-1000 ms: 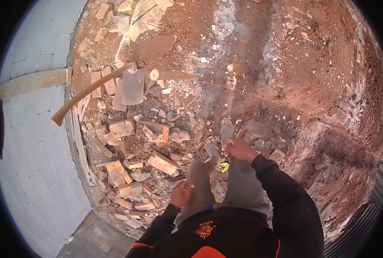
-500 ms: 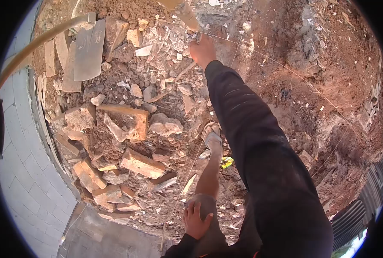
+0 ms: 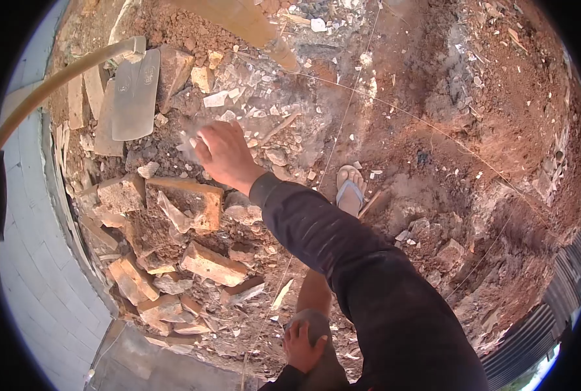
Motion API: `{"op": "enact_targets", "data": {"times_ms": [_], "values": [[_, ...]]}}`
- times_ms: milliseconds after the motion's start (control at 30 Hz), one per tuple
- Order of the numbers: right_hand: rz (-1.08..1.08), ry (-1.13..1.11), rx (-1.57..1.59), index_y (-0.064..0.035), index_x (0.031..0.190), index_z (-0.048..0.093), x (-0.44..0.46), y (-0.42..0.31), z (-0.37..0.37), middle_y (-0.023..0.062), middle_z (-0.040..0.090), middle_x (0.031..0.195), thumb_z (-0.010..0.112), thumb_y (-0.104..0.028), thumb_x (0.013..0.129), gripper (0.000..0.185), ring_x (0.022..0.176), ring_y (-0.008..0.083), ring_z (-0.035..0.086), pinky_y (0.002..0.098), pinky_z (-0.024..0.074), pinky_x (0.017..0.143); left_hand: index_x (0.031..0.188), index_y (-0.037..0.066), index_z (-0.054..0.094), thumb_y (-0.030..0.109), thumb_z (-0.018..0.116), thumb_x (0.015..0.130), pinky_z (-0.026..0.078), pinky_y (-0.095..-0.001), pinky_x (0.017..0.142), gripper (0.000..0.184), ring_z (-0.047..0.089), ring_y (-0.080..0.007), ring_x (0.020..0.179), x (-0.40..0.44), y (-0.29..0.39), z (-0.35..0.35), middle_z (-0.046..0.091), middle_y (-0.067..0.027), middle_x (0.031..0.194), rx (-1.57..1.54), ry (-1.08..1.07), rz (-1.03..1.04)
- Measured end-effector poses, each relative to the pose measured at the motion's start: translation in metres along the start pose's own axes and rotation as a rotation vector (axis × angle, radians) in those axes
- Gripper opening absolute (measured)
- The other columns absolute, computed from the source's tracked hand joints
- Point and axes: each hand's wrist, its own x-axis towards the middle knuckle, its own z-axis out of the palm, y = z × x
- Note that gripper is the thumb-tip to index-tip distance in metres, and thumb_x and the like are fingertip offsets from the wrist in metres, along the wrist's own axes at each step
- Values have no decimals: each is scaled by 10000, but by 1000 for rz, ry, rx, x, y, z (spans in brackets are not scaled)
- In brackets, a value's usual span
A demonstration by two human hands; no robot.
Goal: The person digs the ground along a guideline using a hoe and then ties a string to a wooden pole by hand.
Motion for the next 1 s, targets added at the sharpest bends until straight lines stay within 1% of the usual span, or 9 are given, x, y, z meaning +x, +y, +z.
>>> {"op": "enact_targets", "data": {"times_ms": [100,167,267,367,467,533,600,700,1000], "values": [[485,-55,212,-16,1035,569,-22,-20,-54,182,602,724,551,-135,985,131,727,365,616,480,445,640,1389,94,527,518,701,821,335,-637,1069,730,370,-457,1357,-5,-4,5,405,-200,1499,-12,-26,-20],[344,221,206,-28,1125,579,-47,-24,-94,202,635,839,547,-122,970,184,766,299,650,416,483,702,1399,100,521,522,697,825,334,-643,1069,735,358,-456,1369,-1,0,4,397,-194,1509,-9,-25,-5],[504,129,55,-27,1113,601,-91,-16,-163,177,650,889,572,-120,945,194,794,307,646,401,494,747,1324,76,583,505,742,795,379,-555,1081,700,445,-440,1319,4,10,-3,503,-209,1406,76,11,8],[451,153,-179,-14,1016,588,-144,-17,-216,183,640,872,589,-105,907,142,813,347,649,422,493,741,1537,102,367,474,685,859,377,-581,1075,836,390,-387,1375,5,-8,6,437,-213,1488,119,-9,205],[657,-57,-268,-17,925,564,-194,-31,-280,210,634,853,584,-136,888,126,852,420,642,492,492,735,1503,79,401,402,657,886,415,-553,1023,742,494,-472,1215,20,-20,13,534,-250,1346,412,126,389],[755,-131,-380,-24,927,572,-240,-46,-320,227,649,880,572,-160,885,142,882,440,644,517,497,749,1481,80,427,347,630,904,437,-547,964,668,497,-495,1180,26,-27,-9,540,-271,1303,-31,-133,303],[860,-123,-516,-37,994,610,-291,-61,-358,242,673,948,583,-179,871,190,929,438,655,519,509,785,1477,96,434,324,615,914,447,-545,927,635,496,-479,1186,60,-82,17,534,-278,1299,208,-133,396],[1273,-177,-467,-31,1161,662,-326,-117,-423,267,690,1061,619,-195,839,364,1027,431,660,506,523,876,1411,83,498,374,653,879,441,-525,966,626,513,-448,1206,40,-55,-54,552,-266,1301,104,-147,264],[1260,248,-453,46,1139,640,-466,-134,-441,319,674,1027,613,-240,876,389,1014,467,650,539,511,857,1052,0,716,441,736,786,494,-409,974,515,638,-335,1127,3,-59,-146,660,-240,1191,-162,-1,142]]}}
